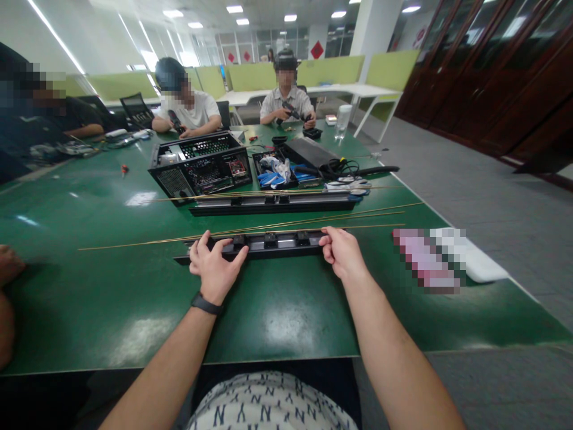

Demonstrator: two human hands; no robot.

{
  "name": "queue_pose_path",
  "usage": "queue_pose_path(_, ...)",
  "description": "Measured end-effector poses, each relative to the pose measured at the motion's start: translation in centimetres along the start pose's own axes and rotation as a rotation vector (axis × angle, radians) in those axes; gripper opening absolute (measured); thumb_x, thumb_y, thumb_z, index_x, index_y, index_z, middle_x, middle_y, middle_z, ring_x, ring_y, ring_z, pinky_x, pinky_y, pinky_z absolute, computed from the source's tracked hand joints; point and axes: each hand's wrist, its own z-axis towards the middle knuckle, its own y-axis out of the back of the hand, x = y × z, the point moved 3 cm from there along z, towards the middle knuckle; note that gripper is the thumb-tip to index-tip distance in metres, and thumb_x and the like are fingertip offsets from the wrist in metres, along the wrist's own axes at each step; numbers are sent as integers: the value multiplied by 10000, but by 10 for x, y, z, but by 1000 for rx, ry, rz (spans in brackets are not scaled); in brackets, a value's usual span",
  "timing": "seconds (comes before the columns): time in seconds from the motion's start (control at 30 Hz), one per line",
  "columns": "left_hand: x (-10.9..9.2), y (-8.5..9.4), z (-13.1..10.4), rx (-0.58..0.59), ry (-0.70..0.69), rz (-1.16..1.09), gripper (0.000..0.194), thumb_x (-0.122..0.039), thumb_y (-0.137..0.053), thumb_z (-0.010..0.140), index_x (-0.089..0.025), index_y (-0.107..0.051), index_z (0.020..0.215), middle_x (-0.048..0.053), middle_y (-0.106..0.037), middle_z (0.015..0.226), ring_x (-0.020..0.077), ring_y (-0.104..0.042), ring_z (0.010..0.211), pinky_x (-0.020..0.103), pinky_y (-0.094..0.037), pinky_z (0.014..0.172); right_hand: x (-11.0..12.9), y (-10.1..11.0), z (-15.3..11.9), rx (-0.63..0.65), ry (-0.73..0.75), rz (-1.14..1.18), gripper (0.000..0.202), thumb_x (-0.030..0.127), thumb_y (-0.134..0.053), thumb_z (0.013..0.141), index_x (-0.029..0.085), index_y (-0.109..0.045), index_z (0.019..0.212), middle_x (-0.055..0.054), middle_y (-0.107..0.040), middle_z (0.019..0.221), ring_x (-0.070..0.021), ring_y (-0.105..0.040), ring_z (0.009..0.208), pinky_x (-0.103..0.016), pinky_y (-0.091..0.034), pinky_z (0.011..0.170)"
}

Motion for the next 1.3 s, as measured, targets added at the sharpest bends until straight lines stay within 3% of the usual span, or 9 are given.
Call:
queue_pose_path(0.37,-1,-4,0,-14,26,4,304,-550,-758,843,-353,-821,1065,55,-420,1671,422,-312,1529,691,-353,1150,2,1,-2,-17,-1,2,138,281,-725,902,176,-637,882,34,-601,554,-56,-392,306,-160,-222,259)
queue_pose_path(1.3,-1,-3,-1,-36,13,-3,283,-538,-761,845,-344,-818,1042,56,-439,1658,417,-328,1520,693,-355,1146,11,15,5,-255,26,76,59,164,-653,842,176,-637,787,46,-553,509,-60,-381,308,-170,-209,248)
